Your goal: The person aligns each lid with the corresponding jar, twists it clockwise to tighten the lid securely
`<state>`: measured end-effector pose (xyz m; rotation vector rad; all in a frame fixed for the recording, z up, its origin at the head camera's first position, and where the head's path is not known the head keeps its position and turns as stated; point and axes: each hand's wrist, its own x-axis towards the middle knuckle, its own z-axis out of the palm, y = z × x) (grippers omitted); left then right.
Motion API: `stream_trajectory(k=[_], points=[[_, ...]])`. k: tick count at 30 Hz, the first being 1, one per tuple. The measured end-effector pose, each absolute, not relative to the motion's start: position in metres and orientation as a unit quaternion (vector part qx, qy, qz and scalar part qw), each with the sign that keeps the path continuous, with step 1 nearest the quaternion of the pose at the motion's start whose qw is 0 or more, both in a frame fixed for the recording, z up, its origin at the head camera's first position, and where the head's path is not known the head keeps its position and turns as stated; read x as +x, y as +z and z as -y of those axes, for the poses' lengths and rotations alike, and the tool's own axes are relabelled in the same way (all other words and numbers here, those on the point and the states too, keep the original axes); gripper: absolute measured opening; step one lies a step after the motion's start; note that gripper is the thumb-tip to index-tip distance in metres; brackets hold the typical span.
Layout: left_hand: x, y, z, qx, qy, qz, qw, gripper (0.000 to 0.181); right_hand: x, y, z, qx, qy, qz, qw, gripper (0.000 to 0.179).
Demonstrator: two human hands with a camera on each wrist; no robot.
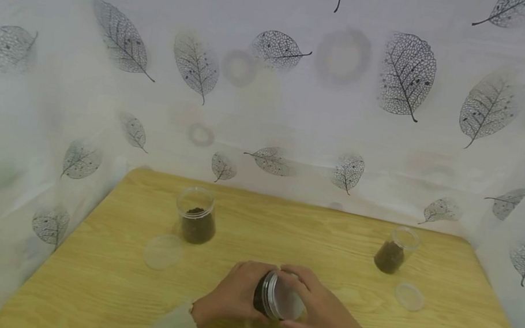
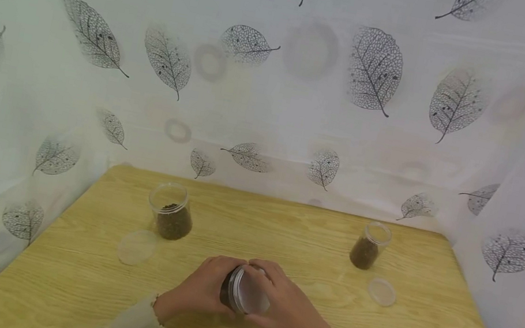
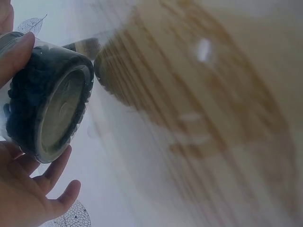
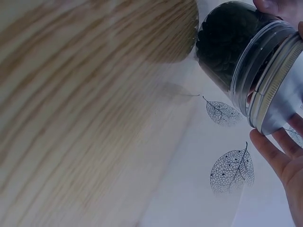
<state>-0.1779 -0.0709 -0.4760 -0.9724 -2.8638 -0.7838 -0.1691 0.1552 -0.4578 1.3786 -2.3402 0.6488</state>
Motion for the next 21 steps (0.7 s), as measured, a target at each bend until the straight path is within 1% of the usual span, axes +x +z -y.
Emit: stream_trajectory(k=[15, 21], points=[[-0.1774, -0.4772, 0.0700, -0.316, -0.244, 0.917, 0.014, 0.093, -0.1732, -0.4650, -0.1513, 0.486, 0.220, 0.829, 0.169, 0.085], [-0.1781, -0.4778, 0.0712, -0.317, -0.254, 0.914, 0.009, 0.095, -0.1736, -0.4627, -0.1494, 0.485, 0.218, 0.832, 0.159, 0.088]])
